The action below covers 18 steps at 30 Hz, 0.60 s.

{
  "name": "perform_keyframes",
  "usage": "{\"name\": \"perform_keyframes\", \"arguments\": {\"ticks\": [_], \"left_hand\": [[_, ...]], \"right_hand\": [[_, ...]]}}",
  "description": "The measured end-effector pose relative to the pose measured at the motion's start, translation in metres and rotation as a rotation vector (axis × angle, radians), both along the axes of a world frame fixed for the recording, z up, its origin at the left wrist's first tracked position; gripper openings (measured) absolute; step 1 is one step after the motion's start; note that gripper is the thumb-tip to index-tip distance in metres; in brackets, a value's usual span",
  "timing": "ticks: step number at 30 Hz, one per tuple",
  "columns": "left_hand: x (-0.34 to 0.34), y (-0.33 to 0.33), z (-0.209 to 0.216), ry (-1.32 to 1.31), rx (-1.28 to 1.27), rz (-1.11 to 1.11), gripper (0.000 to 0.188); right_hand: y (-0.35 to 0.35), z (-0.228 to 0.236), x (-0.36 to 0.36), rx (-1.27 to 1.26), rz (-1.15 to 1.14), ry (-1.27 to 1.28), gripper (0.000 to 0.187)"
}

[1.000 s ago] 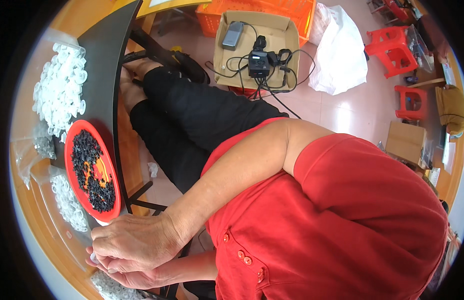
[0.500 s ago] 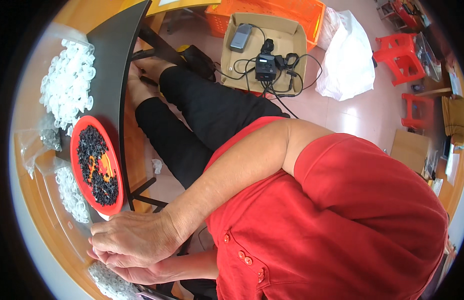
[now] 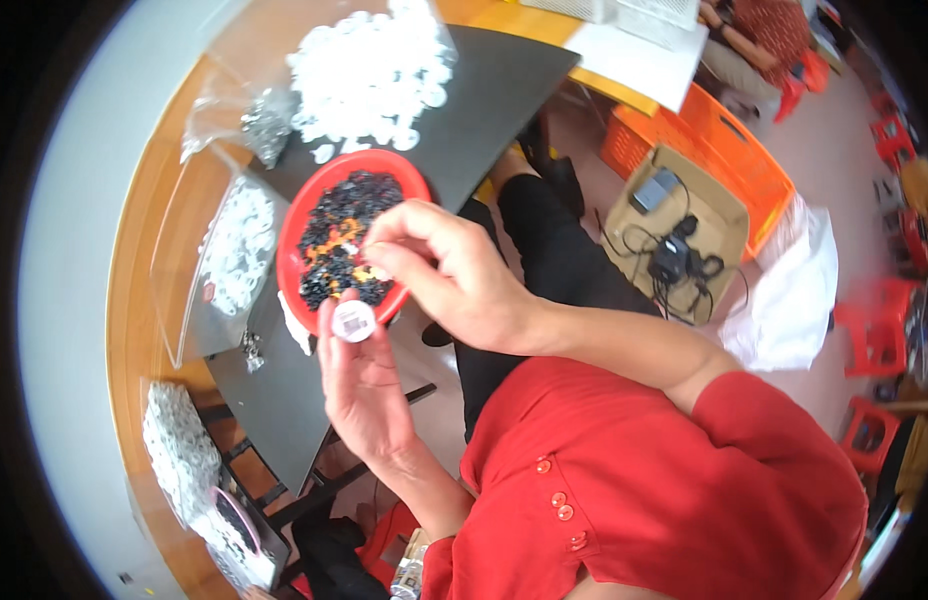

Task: Sorting small components into a container for shoe manufacturing.

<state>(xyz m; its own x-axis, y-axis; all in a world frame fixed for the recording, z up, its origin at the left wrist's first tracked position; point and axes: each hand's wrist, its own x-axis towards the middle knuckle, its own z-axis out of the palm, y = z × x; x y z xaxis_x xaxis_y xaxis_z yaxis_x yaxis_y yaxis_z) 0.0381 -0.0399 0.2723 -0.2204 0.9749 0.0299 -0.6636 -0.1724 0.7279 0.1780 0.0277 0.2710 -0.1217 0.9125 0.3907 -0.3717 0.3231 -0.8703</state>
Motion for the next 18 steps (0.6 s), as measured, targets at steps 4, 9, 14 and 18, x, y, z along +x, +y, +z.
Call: {"name": "perform_keyframes", "arguments": {"ticks": [4,9,14,18], "left_hand": [[-0.003,0.007,-0.005,-0.001,-0.060,0.038,0.045],[-0.006,0.015,-0.011,-0.016,-0.061,0.014,0.043],[-0.004,0.023,-0.011,0.037,-0.080,0.047,0.044],[-0.004,0.028,-0.011,0.108,-0.063,0.084,0.047]], "right_hand": [[0.006,-0.005,0.000,0.037,0.029,-0.151,0.007],[0.007,-0.004,-0.008,0.145,0.015,-0.298,0.007],[0.012,-0.004,-0.014,0.114,0.016,-0.328,0.009],[0.014,-0.006,-0.022,0.079,0.031,-0.272,0.011]]}}
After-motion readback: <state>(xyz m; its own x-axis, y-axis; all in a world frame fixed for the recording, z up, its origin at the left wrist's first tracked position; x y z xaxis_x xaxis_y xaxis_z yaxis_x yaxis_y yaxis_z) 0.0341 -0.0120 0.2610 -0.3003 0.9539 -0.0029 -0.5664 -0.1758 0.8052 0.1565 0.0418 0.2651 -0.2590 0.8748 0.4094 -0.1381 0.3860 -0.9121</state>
